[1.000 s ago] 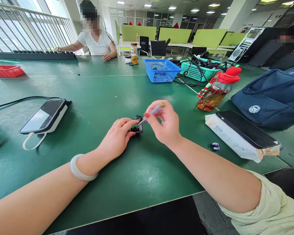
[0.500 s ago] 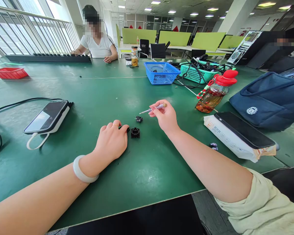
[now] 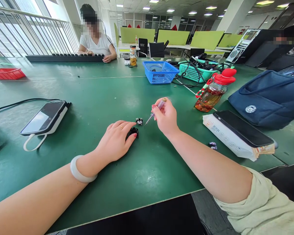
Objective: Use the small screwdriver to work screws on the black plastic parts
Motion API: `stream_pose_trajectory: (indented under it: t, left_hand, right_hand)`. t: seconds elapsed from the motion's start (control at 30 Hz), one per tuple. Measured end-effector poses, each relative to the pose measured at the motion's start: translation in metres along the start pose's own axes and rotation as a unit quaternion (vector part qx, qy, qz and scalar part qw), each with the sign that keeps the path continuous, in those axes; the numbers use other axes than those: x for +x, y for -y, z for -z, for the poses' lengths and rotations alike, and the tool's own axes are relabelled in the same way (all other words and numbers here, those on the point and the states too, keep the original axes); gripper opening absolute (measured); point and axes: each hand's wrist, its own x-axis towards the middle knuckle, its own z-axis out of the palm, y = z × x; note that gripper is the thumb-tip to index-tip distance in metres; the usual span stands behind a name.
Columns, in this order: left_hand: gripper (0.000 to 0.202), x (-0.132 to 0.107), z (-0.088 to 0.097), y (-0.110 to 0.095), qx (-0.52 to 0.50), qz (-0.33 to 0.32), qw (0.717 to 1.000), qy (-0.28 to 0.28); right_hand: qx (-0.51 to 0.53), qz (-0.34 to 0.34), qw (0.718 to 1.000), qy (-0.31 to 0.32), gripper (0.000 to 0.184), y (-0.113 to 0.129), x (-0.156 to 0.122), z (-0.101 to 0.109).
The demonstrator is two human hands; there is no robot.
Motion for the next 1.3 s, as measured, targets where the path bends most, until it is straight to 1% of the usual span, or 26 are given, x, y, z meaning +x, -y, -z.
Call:
stream_pose_trajectory:
  t: [0.1, 0.17, 0.33, 0.57, 0.73, 0.8, 0.9, 0.97, 1.07, 1.13, 1.2, 1.3]
  left_hand:
    - [0.042, 0.000, -0.002, 0.003, -0.009, -0.018, 1.000, 0.013]
    - [0.039, 0.001, -0.004, 0.005, -0.011, -0.019, 1.000, 0.015]
    - [0.032, 0.002, -0.004, 0.007, -0.011, -0.012, 1.000, 0.016]
    - [0.032, 0.003, -0.003, 0.007, -0.008, 0.010, 1.000, 0.019]
    - [0.030, 0.003, -0.003, 0.007, -0.010, 0.026, 0.999, 0.016]
    - [0.031, 0.003, -0.004, 0.007, -0.016, 0.029, 0.999, 0.016]
    - [0.038, 0.002, -0.006, 0.008, -0.032, 0.037, 0.999, 0.014]
    - [0.045, 0.002, -0.007, 0.009, -0.046, 0.040, 0.998, 0.017]
    - [0.054, 0.002, -0.009, 0.009, -0.068, 0.037, 0.996, 0.033]
    - [0.056, 0.001, -0.011, 0.010, -0.084, 0.026, 0.995, 0.046]
    - [0.053, 0.001, -0.012, 0.010, -0.097, 0.012, 0.994, 0.051]
    - [0.045, 0.001, -0.012, 0.009, -0.104, -0.003, 0.993, 0.053]
  right_hand:
    - [0.014, 0.028, 0.999, -0.018, 0.025, 0.002, -0.001, 0.000]
    - [0.020, 0.034, 0.999, -0.006, 0.027, 0.002, -0.001, -0.001]
    - [0.012, 0.014, 0.999, 0.037, 0.030, -0.003, -0.002, -0.004]
    - [0.027, 0.000, 0.999, 0.032, 0.028, 0.000, -0.003, -0.003]
    - [0.072, -0.008, 0.995, 0.069, 0.029, 0.005, -0.005, -0.003]
    - [0.077, 0.003, 0.996, 0.048, 0.029, 0.007, -0.004, -0.002]
    - [0.065, 0.035, 0.997, -0.014, 0.029, 0.008, -0.003, 0.000]
    - [0.053, 0.036, 0.998, -0.021, 0.029, 0.008, -0.003, 0.000]
    - [0.032, 0.023, 0.999, 0.024, 0.030, 0.007, -0.005, -0.003]
    - [0.021, 0.021, 0.998, 0.060, 0.031, 0.008, -0.008, -0.005]
    - [0.021, 0.020, 0.996, 0.087, 0.032, 0.011, -0.011, -0.006]
    - [0.033, 0.014, 0.993, 0.111, 0.035, 0.015, -0.014, -0.008]
